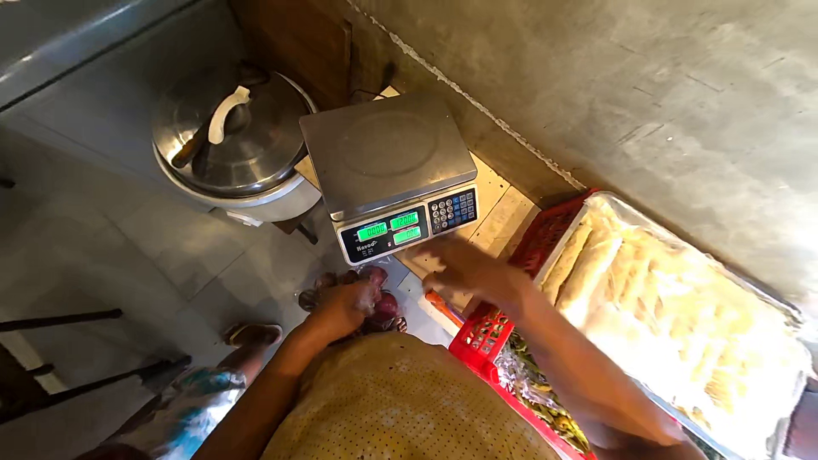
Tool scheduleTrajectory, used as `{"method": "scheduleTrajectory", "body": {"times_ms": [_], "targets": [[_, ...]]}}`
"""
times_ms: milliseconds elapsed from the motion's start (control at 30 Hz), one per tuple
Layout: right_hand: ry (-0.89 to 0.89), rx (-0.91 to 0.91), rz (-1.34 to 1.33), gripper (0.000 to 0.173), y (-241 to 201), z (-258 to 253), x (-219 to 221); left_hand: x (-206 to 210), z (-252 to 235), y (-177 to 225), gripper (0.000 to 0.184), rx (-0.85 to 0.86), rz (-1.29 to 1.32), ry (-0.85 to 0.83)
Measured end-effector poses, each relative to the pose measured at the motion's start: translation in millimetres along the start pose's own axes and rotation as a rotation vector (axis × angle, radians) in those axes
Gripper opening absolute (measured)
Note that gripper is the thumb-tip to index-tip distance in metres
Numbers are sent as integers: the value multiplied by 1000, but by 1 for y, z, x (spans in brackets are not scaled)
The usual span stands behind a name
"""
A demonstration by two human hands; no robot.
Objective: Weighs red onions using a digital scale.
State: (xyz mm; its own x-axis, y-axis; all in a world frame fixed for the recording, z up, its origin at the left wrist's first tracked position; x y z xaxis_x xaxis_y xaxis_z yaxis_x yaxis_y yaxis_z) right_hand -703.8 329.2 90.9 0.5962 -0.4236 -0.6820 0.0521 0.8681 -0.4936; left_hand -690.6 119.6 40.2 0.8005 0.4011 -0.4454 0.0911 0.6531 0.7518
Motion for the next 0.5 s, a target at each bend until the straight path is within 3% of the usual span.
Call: {"method": "scheduleTrajectory", "body": {"times_ms": [100,167,267,433,500], "targets": [[-214,-72,68,86,-57,-4,54,-6,8,20,36,97,5,-3],[-232,-71,54,95,-74,-8,72,-9,13,27,36,108,18,8],[-120,-127,48,78,-82,-12,73,-15,19,28,37,103,72,75],[99,-306,-132,24,-81,-14,73,-16,26,19,31,72,188,136],[151,-324,-149,20,-82,-13,68,-19,26,15,28,60,260,164]]}}
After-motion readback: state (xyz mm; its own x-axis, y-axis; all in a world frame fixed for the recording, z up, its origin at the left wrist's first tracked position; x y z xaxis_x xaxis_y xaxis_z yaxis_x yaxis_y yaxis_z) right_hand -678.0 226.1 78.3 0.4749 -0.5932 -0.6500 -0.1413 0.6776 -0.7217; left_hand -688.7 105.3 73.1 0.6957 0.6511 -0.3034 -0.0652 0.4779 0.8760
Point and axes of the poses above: each hand's wrist, its own z-axis away from the middle knuckle, its own x-axis out of the palm, y = z × x, the point moved 8 cm from there along -z, towards the middle knuckle
